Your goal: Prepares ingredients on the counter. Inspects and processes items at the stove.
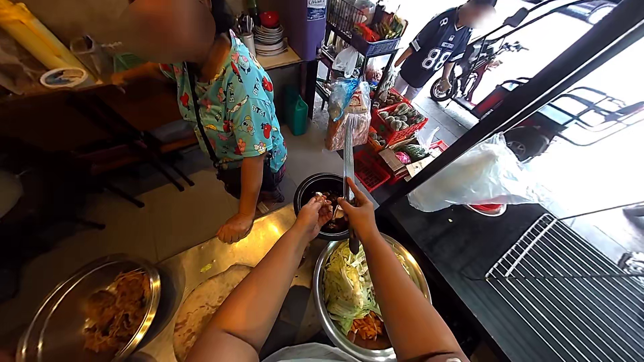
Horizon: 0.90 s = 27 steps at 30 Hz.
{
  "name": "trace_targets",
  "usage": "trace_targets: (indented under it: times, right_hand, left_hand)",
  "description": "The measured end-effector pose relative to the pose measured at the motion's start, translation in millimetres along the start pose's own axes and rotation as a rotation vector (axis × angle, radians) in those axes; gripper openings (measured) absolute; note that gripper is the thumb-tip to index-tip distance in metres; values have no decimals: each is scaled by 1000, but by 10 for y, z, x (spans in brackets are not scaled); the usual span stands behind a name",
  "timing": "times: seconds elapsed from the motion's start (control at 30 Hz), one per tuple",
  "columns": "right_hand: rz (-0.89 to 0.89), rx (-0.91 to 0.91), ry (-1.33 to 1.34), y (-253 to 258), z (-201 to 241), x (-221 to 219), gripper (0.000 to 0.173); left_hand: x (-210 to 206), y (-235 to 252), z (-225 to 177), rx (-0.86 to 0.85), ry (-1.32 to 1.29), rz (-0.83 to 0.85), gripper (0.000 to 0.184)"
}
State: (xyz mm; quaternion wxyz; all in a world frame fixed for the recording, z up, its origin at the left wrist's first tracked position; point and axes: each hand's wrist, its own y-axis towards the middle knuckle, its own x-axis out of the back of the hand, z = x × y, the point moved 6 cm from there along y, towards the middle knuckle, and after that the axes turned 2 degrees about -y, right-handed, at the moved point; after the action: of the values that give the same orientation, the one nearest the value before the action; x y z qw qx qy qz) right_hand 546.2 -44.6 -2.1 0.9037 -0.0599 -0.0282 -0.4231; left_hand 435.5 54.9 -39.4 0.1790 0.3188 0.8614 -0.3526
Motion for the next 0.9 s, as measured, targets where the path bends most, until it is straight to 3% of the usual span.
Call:
trace_targets:
  times: [0.3,0.4,0.53,0.9]
  right_hand:
    - [-4,33,72,-4,139,41,66]
    - [-4,42,100,-45,225,4,66]
    - [-9,51,182,-65,289,-38,65]
    - [19,57,147,-62,228,95,61]
  left_hand:
    - [126,39,67,19,75,-21,30]
    - [102,10,94,-18,158,93,24]
    - [1,-75,139,8,-9,261,40]
    - [-128,-138,54,6,-219,469,23]
